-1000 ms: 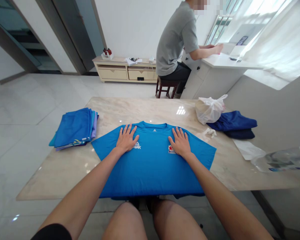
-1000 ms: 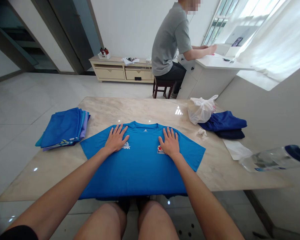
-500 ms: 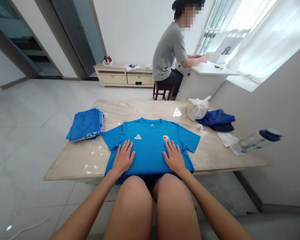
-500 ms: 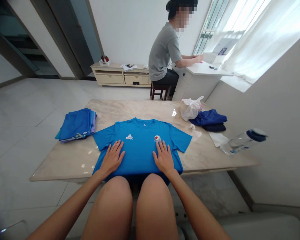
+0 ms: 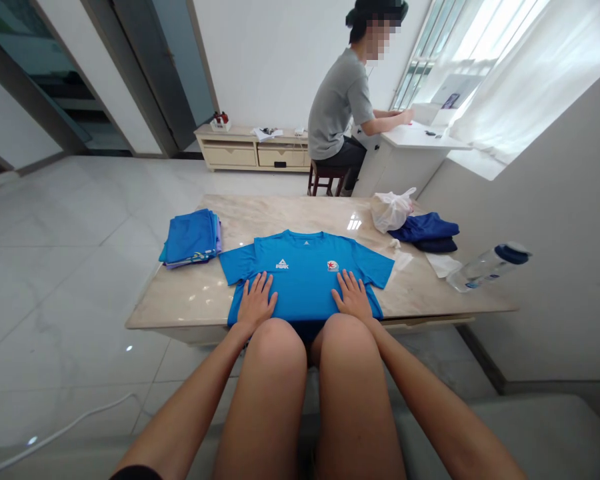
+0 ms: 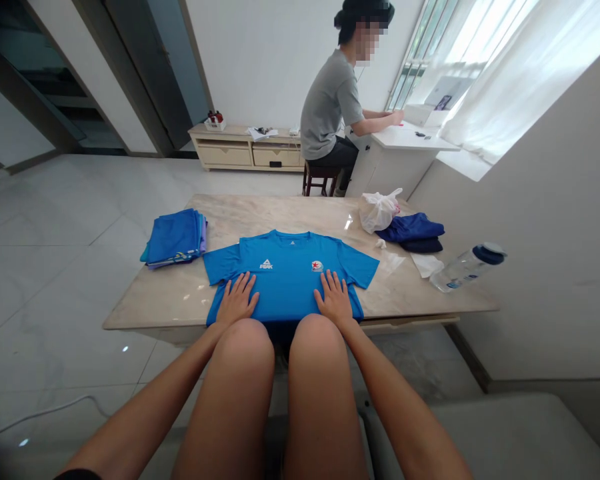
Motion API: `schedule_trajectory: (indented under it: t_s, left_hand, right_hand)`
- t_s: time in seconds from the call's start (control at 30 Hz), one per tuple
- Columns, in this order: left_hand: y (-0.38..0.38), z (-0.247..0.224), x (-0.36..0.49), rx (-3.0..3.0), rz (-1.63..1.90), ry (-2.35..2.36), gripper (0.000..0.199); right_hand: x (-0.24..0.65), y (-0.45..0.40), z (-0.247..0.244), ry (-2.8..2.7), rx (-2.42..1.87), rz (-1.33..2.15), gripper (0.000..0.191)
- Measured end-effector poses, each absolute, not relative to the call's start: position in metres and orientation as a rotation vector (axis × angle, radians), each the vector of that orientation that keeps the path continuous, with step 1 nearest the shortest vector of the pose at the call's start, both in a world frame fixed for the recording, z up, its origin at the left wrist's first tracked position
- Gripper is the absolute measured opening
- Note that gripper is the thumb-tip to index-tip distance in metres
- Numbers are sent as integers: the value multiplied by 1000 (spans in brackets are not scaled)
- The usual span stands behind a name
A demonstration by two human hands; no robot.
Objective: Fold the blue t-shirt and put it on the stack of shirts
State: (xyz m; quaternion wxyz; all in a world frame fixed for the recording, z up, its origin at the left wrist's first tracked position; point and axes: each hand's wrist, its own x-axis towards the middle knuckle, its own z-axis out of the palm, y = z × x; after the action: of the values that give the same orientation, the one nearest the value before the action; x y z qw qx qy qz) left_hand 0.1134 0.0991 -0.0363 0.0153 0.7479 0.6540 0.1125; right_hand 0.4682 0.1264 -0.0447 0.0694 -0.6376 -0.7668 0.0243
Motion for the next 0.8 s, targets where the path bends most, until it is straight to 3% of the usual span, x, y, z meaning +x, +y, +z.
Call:
schedule_trajectory:
  t_s: [0.8]
  left_hand:
    - [107,-32,110,2294,325,2012,66]
  right_hand:
    - [468,129,-47,-2308,-1893,29,68]
